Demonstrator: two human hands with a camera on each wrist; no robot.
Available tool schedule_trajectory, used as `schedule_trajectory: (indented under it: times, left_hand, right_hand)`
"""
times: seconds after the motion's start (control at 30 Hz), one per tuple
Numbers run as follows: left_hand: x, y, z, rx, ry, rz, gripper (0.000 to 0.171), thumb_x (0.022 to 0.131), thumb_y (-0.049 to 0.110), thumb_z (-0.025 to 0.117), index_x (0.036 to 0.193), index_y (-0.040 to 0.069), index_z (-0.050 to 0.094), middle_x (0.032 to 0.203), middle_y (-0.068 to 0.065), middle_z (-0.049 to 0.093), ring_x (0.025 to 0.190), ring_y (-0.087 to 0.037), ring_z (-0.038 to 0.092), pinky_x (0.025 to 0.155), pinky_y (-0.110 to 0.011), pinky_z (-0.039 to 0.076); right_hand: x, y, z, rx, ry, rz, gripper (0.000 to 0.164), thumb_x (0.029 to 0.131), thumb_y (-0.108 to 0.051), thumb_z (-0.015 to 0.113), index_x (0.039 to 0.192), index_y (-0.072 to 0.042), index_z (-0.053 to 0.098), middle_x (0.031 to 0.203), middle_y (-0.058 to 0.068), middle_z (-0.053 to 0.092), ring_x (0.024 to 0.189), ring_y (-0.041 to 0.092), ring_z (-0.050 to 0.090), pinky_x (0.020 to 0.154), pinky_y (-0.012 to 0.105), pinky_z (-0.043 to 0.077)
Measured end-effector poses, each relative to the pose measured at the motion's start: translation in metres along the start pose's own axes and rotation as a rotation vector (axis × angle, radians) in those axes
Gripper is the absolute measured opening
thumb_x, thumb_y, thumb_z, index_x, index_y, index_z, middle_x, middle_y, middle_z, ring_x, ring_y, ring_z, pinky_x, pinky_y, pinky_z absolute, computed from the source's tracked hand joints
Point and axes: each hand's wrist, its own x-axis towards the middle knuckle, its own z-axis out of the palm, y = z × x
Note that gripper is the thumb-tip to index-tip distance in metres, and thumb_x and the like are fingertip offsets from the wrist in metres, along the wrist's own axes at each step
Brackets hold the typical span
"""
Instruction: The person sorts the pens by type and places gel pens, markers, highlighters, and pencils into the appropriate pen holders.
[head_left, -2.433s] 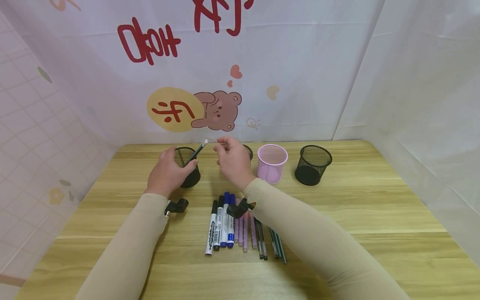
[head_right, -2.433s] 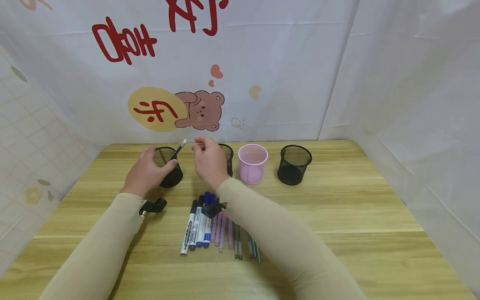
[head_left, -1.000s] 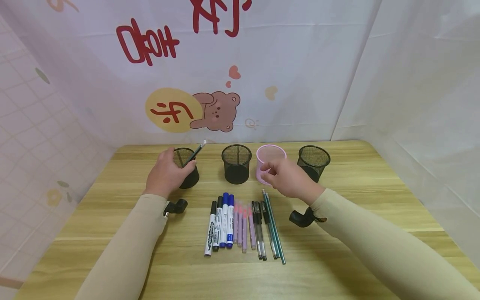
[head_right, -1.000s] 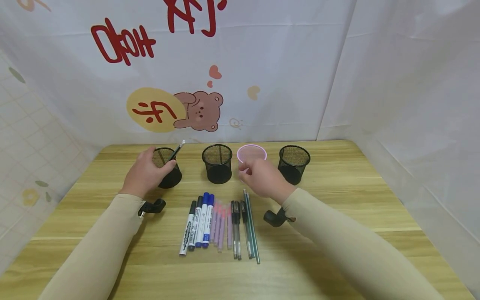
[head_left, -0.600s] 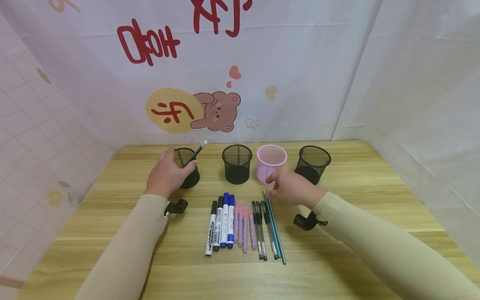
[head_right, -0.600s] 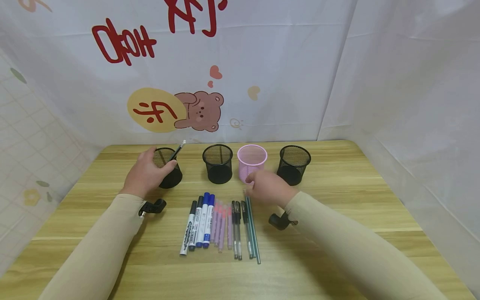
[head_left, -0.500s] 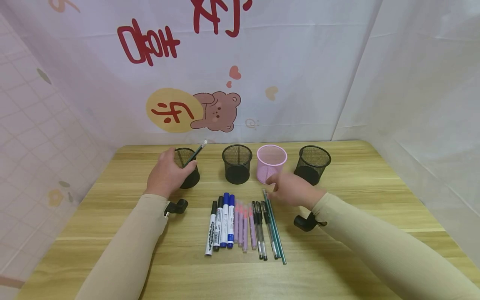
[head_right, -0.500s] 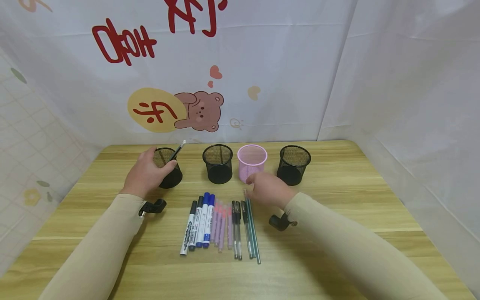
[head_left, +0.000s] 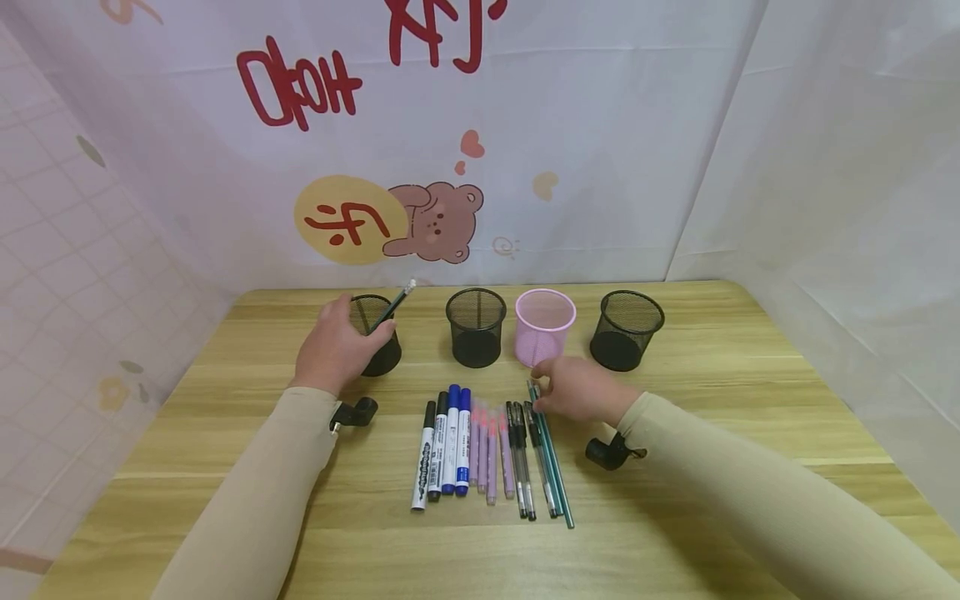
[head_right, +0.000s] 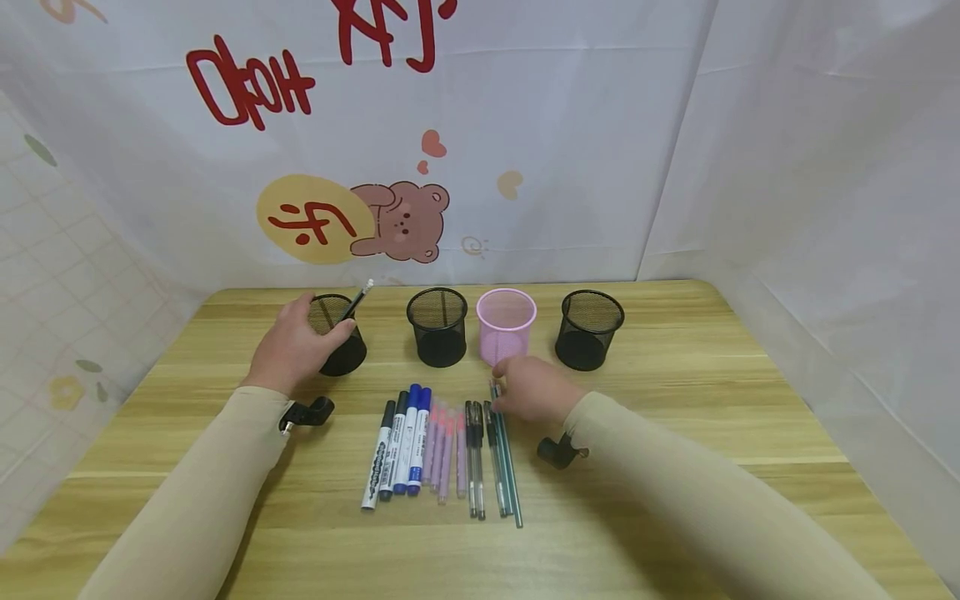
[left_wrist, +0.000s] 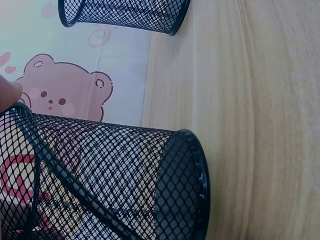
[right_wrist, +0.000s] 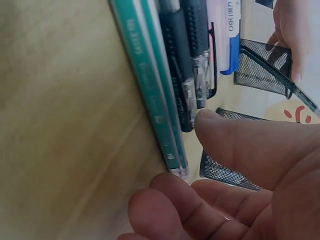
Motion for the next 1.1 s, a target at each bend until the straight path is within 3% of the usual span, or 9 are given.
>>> schedule_trajectory:
  times: [0.13, 0.43, 1.1]
  left_hand:
    - [0.0002, 0.0005, 0.0000, 0.003, -0.005, -0.004, 0.102, 0.094, 0.073, 0.055, 0.164, 0.003, 0.029, 0.162, -0.028, 0.039, 0.139, -0.050, 0.052, 0.107, -0.069, 0.048]
    - [-0.0009, 0.0008, -0.0007, -0.006, -0.003, -0.005, 0.101, 0.094, 0.073, 0.056, 0.163, 0.004, 0.030, 0.161, -0.028, 0.040, 0.139, -0.050, 0.052, 0.106, -0.069, 0.049]
    - [0.0016, 0.0008, 0.0006, -0.012, -0.006, -0.008, 0.103, 0.093, 0.075, 0.056, 0.164, 0.005, 0.030, 0.163, -0.026, 0.039, 0.139, -0.050, 0.052, 0.106, -0.069, 0.049]
  right_hand:
    - [-0.0001, -0.0002, 0.0022, -0.012, -0.005, 0.003, 0.044, 0.089, -0.024, 0.082, 0.126, -0.003, 0.070, 0.087, 0.000, 0.072, 0.081, 0.016, 0.063, 0.081, 0.038, 0.057]
    - [0.0021, 0.0013, 0.0062, -0.012, -0.026, 0.016, 0.044, 0.090, -0.021, 0.082, 0.127, -0.002, 0.070, 0.096, 0.004, 0.074, 0.089, 0.019, 0.066, 0.092, 0.044, 0.058]
    - [0.0030, 0.0047, 0.0057, -0.001, -0.027, 0.014, 0.041, 0.088, -0.016, 0.080, 0.125, -0.001, 0.071, 0.097, 0.004, 0.074, 0.087, 0.018, 0.063, 0.090, 0.041, 0.057]
